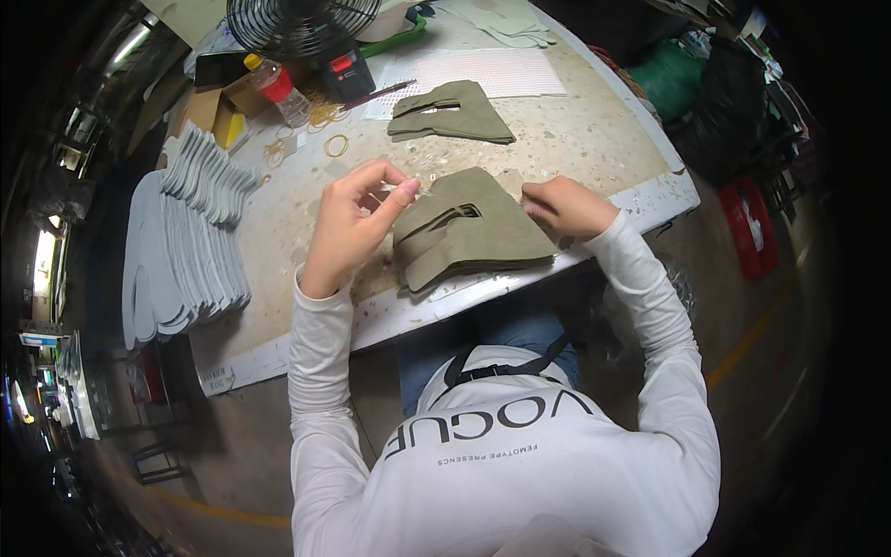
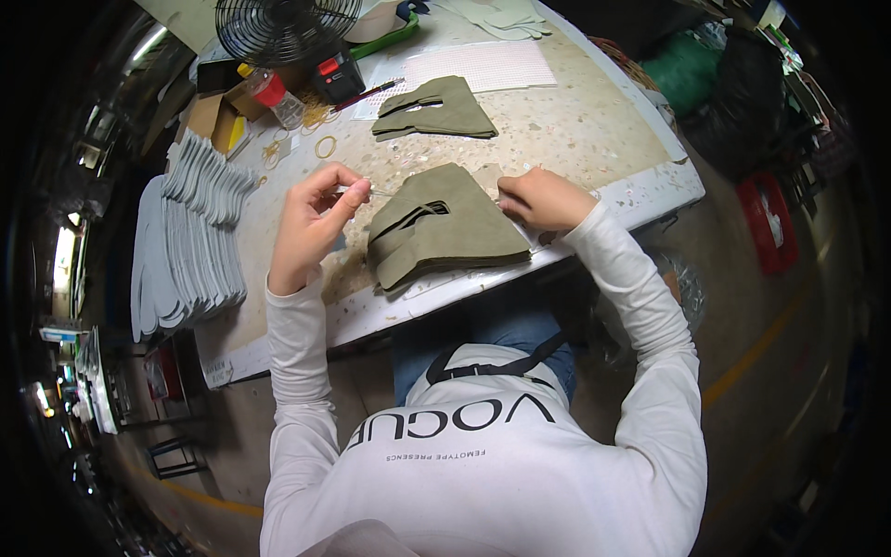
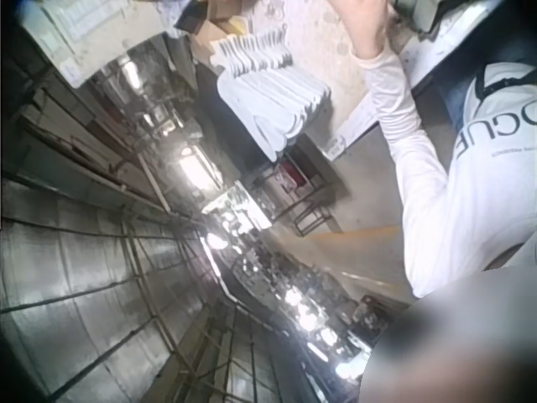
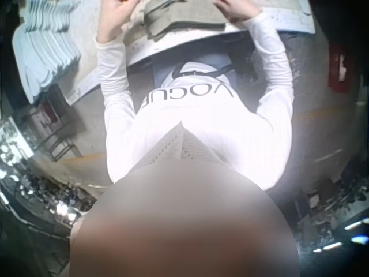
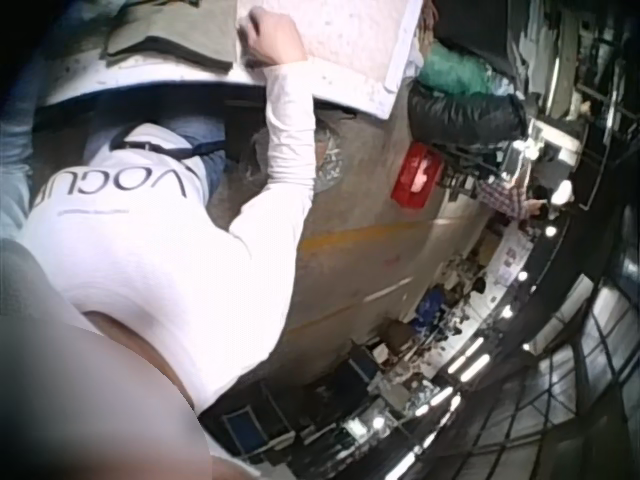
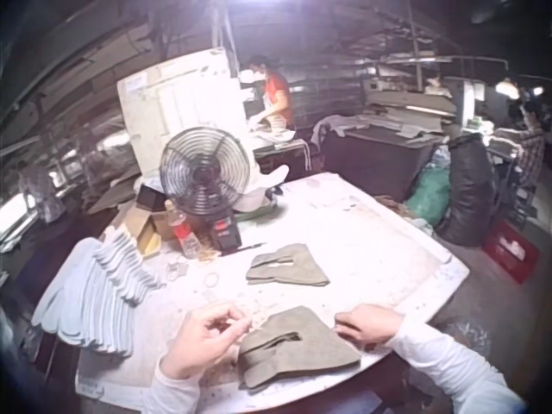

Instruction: The person cuts olive-green fabric pieces using a rotary cutter and then stacks them. They repeat this process for multiple pieces, aligning them before cutting and stacking the finished pieces on the table.

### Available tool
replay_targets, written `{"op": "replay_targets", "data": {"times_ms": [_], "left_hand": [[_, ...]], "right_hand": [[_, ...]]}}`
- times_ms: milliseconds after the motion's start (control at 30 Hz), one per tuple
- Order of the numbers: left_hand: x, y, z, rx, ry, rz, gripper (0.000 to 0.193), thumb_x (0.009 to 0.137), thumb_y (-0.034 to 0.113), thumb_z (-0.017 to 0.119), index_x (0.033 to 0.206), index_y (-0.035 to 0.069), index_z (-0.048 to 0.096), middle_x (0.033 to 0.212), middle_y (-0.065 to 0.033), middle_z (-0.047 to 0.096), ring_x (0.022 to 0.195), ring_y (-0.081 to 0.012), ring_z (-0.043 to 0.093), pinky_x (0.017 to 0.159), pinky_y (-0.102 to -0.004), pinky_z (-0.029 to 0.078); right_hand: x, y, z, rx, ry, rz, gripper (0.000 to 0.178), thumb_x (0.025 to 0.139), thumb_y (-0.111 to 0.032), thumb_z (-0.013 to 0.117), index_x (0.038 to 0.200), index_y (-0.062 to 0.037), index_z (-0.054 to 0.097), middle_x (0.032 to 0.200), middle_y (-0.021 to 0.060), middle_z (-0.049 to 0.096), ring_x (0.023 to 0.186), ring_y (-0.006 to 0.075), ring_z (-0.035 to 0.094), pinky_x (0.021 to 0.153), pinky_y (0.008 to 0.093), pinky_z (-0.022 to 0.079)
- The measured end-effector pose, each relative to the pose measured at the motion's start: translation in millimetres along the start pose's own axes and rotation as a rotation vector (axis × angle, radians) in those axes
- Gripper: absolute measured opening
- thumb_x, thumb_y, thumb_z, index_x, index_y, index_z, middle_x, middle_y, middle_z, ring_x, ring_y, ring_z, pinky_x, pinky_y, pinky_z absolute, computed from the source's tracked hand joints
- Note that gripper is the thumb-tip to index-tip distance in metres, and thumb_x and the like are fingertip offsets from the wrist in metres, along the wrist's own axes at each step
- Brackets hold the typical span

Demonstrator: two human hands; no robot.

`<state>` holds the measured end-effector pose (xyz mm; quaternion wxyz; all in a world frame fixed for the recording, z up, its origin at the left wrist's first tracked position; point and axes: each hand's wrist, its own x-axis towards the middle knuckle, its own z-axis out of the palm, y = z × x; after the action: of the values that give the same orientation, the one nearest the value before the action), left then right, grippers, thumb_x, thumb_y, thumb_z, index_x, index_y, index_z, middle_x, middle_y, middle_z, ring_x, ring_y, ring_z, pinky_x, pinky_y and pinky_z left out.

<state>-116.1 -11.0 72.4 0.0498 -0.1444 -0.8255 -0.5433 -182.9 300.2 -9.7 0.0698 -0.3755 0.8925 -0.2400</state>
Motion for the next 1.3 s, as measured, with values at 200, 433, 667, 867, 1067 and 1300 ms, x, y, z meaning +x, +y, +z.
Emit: {"op": "replay_targets", "data": {"times_ms": [200,433,667,867,1067,1300], "left_hand": [[3,-11,21,0.15,-0.168,-0.03,0.018,0.088,0.019,0.07,0.084,0.001,0.067,0.088,-0.0066,0.065,0.065,-0.0097,0.06,0.059,-0.0244,0.047],[35,-12,79,-0.009,-0.219,0.46,0.014,0.085,0.013,0.069,0.084,0.0,0.065,0.095,-0.0135,0.064,0.081,-0.0295,0.065,0.075,-0.0348,0.052],[26,-8,48,0.186,-0.136,0.325,0.014,0.086,0.012,0.069,0.089,-0.001,0.064,0.078,-0.0109,0.061,0.07,-0.0208,0.062,0.064,-0.0302,0.048],[5,-14,36,0.592,0.003,0.134,0.016,0.082,0.016,0.073,0.086,0.002,0.067,0.08,-0.0135,0.061,0.077,-0.0284,0.061,0.071,-0.0378,0.048],[27,-24,20,0.493,0.107,0.328,0.014,0.082,0.018,0.073,0.085,0.005,0.071,0.077,-0.0116,0.061,0.074,-0.0253,0.058,0.074,-0.0365,0.047],[28,-30,70,-0.29,-0.311,-0.186,0.026,0.098,0.018,0.055,0.089,-0.001,0.071,0.074,-0.0002,0.066,0.063,-0.0067,0.057,0.06,-0.0242,0.048]], "right_hand": [[20,-7,-38,0.839,0.123,0.357,0.044,0.103,-0.037,0.044,0.074,-0.0058,0.054,0.059,-0.0001,0.05,0.058,0.0084,0.045,0.055,0.0248,0.038],[35,-106,-57,0.564,0.221,-0.143,0.042,0.096,-0.032,0.058,0.069,0.0002,0.06,0.058,0.0035,0.056,0.056,0.0068,0.048,0.053,0.0253,0.039],[24,-97,-31,0.3,0.17,-0.031,0.022,0.087,-0.022,0.07,0.088,-0.0002,0.071,0.062,0.0101,0.063,0.056,0.0126,0.059,0.055,0.0288,0.046],[29,-76,12,0.808,0.262,0.163,0.038,0.101,-0.024,0.052,0.083,0.0047,0.069,0.067,0.0062,0.068,0.06,0.0113,0.064,0.058,0.0251,0.052],[29,-80,6,0.855,0.213,-0.023,0.041,0.103,-0.028,0.049,0.082,0.0023,0.067,0.07,0.0052,0.067,0.062,0.01,0.064,0.058,0.0235,0.05],[35,-72,-7,1.243,0.46,0.104,0.035,0.104,-0.027,0.046,0.095,-0.0015,0.069,0.082,0.005,0.069,0.069,0.0097,0.065,0.062,0.0209,0.05]]}}
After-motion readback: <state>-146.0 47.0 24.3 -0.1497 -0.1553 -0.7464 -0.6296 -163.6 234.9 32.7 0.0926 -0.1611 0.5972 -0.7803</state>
